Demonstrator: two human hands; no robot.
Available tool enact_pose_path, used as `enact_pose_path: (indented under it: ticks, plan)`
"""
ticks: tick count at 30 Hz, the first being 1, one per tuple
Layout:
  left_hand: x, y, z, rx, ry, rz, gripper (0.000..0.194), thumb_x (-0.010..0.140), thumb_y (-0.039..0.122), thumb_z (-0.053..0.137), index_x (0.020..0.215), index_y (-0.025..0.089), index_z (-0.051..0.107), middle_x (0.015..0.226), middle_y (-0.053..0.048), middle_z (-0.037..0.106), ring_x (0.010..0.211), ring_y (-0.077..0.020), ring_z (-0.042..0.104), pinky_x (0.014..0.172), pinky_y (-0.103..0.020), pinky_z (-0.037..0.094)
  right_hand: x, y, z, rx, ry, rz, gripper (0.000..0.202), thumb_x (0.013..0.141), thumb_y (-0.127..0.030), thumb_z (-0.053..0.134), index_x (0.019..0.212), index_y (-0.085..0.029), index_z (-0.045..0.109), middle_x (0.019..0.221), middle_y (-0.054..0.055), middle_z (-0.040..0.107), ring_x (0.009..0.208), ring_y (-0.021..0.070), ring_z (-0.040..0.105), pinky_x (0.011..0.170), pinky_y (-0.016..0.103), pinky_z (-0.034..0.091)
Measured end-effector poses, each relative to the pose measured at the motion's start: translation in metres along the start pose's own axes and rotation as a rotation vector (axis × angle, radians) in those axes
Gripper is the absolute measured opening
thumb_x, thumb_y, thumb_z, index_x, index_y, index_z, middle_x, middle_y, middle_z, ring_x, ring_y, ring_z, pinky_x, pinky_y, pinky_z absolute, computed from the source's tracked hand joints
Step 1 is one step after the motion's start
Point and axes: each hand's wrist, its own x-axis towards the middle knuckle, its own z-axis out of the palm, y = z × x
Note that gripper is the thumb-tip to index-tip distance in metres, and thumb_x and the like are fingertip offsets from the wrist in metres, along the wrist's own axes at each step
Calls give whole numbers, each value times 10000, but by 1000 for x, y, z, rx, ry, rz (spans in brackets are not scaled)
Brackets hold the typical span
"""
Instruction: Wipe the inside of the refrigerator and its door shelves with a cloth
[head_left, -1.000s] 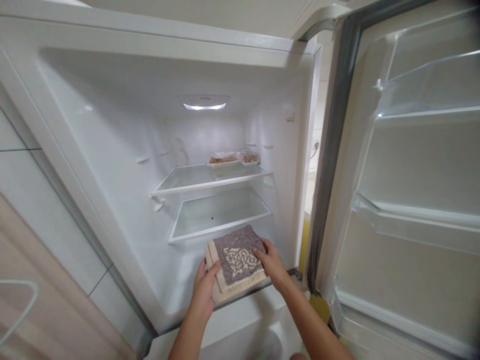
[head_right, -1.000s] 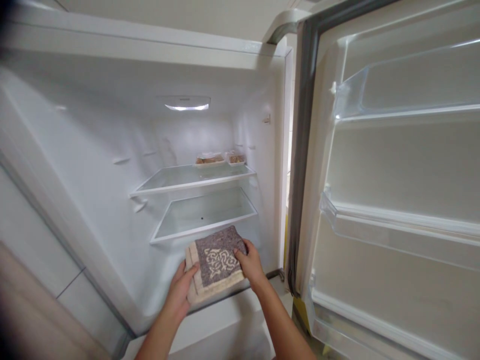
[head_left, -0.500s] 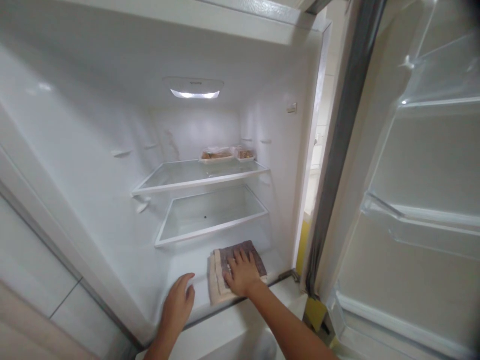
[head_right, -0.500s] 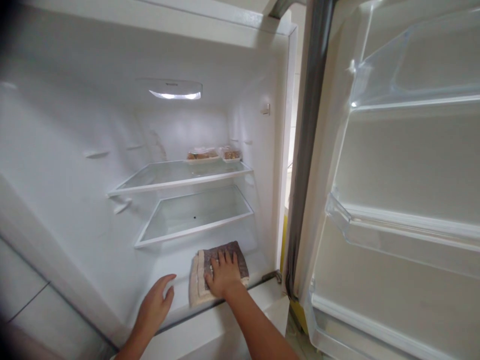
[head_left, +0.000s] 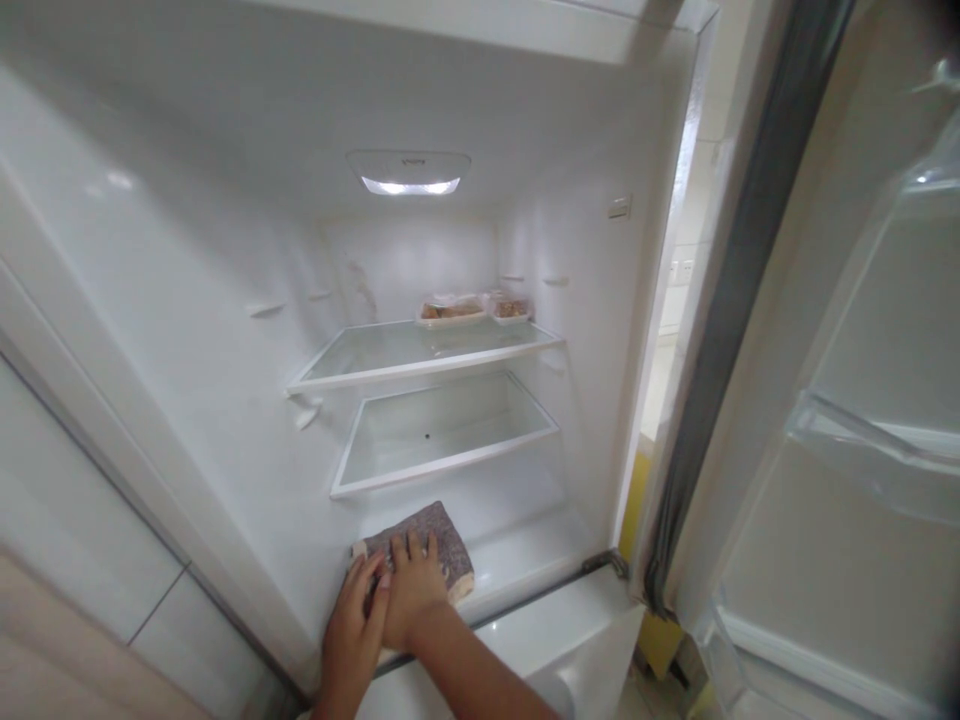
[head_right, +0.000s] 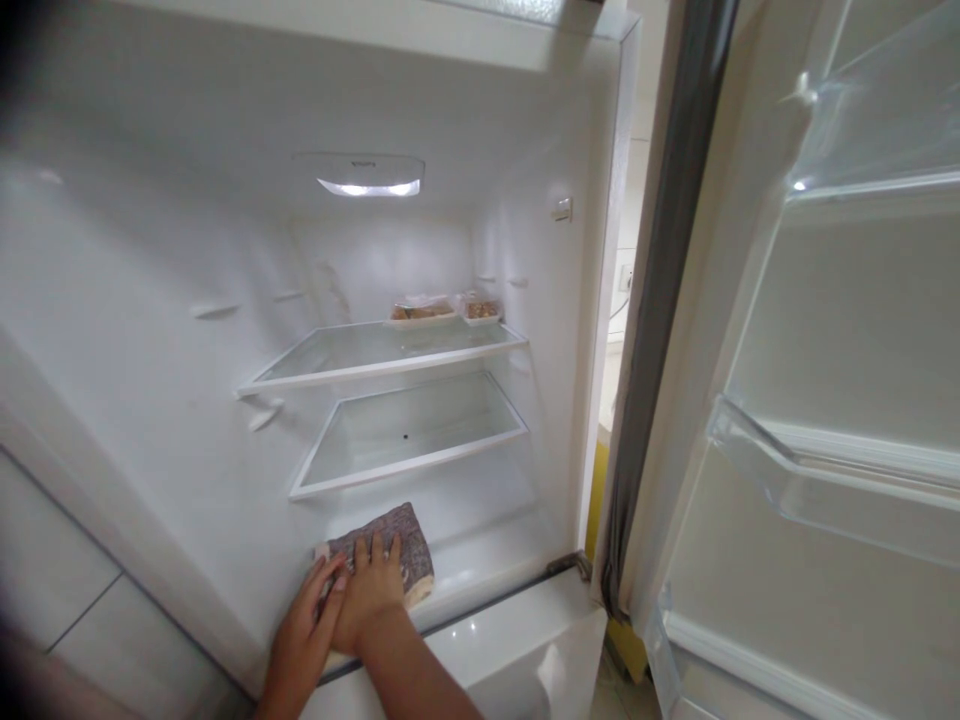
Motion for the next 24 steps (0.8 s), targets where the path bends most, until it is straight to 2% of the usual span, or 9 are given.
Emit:
enact_pose_path:
  ticks: [4, 8, 11, 15, 18, 21, 24]
  plan:
    - [2, 0, -1, 33, -37, 78, 488, 883, 542, 451, 1201, 239, 663, 1364, -109, 661, 1374, -305, 521, 1211, -522, 358, -3, 5, -4, 36, 29, 105, 636, 951, -417, 309, 1542, -188, 355, 1661, 153, 235, 1547, 393, 146, 1206, 718, 15]
    - [2, 3, -1, 140, -105, 140, 478, 887, 523, 445, 1201, 239, 667, 1327, -123, 687, 1294, -316, 593, 1182, -569, 378, -15, 20, -13, 78, 74, 173, 683, 946, -506, 317, 1529, -156, 384, 1649, 176, 257, 1538, 424, 149, 1207, 712, 6]
    - [1, 4, 0, 255, -172, 193, 439, 888, 492, 463, 1197, 266, 677, 1299, -98, 710, 1264, -317, 620, 1179, -620, 357, -31, 48, -22, 69, 168, 233, 714, 936, -568, 327, 1512, -156, 417, 1634, 182, 299, 1524, 429, 199, 1208, 705, 31]
    - [0, 1, 3, 349, -166, 305, 389, 871, 468, 512, 1128, 256, 712, 1243, -101, 736, 1179, -297, 675, 1093, -516, 502, -63, 106, -38, 18, 294, 347, 656, 935, -555, 368, 1463, -188, 497, 1601, 166, 386, 1492, 419, 288, 1211, 676, 77]
    - [2, 1, 6, 413, -153, 372, 399, 876, 455, 512, 1152, 245, 708, 1277, -110, 719, 1196, -299, 668, 1073, -499, 526, -88, 143, -51, -10, 372, 420, 628, 945, -538, 378, 1440, -181, 526, 1571, 170, 437, 1471, 399, 335, 1223, 632, 86]
    - [7, 2, 10, 480, -174, 396, 405, 895, 409, 471, 1166, 215, 702, 1291, -130, 707, 1205, -298, 662, 1072, -504, 526, -102, 162, -56, -26, 421, 420, 599, 952, -516, 386, 1413, -174, 557, 1547, 173, 472, 1455, 385, 360, 1226, 602, 110]
    - [14, 4, 13, 528, -178, 428, 396, 904, 351, 445, 1154, 188, 704, 1255, -138, 719, 1181, -285, 674, 1050, -487, 546, -103, 165, -54, -66, 441, 413, 576, 954, -508, 393, 1405, -194, 564, 1550, 157, 472, 1432, 379, 387, 1218, 595, 142]
